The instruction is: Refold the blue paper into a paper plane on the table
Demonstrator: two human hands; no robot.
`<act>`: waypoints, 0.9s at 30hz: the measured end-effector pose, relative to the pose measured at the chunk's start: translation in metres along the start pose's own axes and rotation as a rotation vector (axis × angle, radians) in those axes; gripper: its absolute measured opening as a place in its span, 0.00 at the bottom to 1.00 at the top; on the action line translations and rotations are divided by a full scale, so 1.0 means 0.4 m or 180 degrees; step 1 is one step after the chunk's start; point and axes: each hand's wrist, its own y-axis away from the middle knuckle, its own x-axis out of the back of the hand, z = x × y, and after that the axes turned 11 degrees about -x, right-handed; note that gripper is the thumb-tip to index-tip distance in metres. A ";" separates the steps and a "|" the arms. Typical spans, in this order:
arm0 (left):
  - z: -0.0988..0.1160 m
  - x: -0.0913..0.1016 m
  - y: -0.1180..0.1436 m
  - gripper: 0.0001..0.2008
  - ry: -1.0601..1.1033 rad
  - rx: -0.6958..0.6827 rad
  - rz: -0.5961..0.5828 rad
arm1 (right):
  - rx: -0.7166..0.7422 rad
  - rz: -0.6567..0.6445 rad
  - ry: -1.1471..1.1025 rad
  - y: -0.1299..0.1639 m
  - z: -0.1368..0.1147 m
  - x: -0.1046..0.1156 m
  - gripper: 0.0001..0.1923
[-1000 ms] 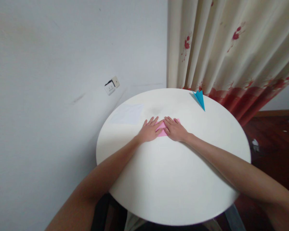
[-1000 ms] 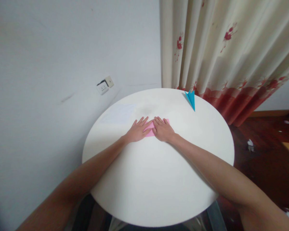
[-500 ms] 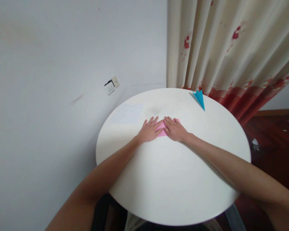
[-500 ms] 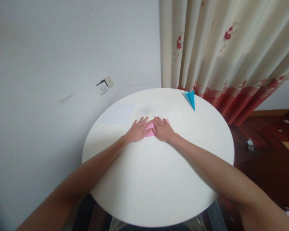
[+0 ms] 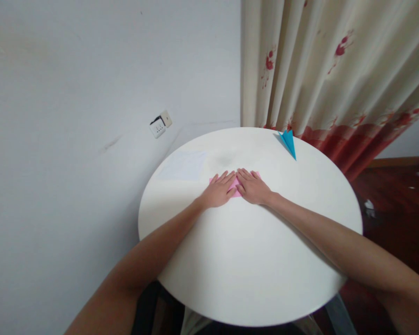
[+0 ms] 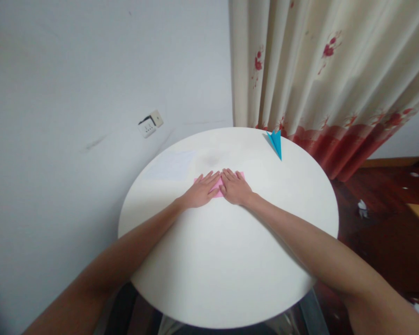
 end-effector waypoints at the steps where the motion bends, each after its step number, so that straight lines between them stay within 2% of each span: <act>1: 0.000 0.001 0.000 0.32 0.0001 0.0033 0.0001 | -0.0002 -0.0002 0.0000 0.000 0.000 0.001 0.33; 12: -0.017 0.001 0.002 0.31 -0.0159 0.0291 -0.0088 | -0.0017 -0.0021 -0.0003 0.000 0.000 0.006 0.33; 27: -0.018 -0.006 0.002 0.31 -0.0285 0.0272 -0.0057 | -0.0025 -0.0013 -0.0006 0.000 0.001 0.005 0.34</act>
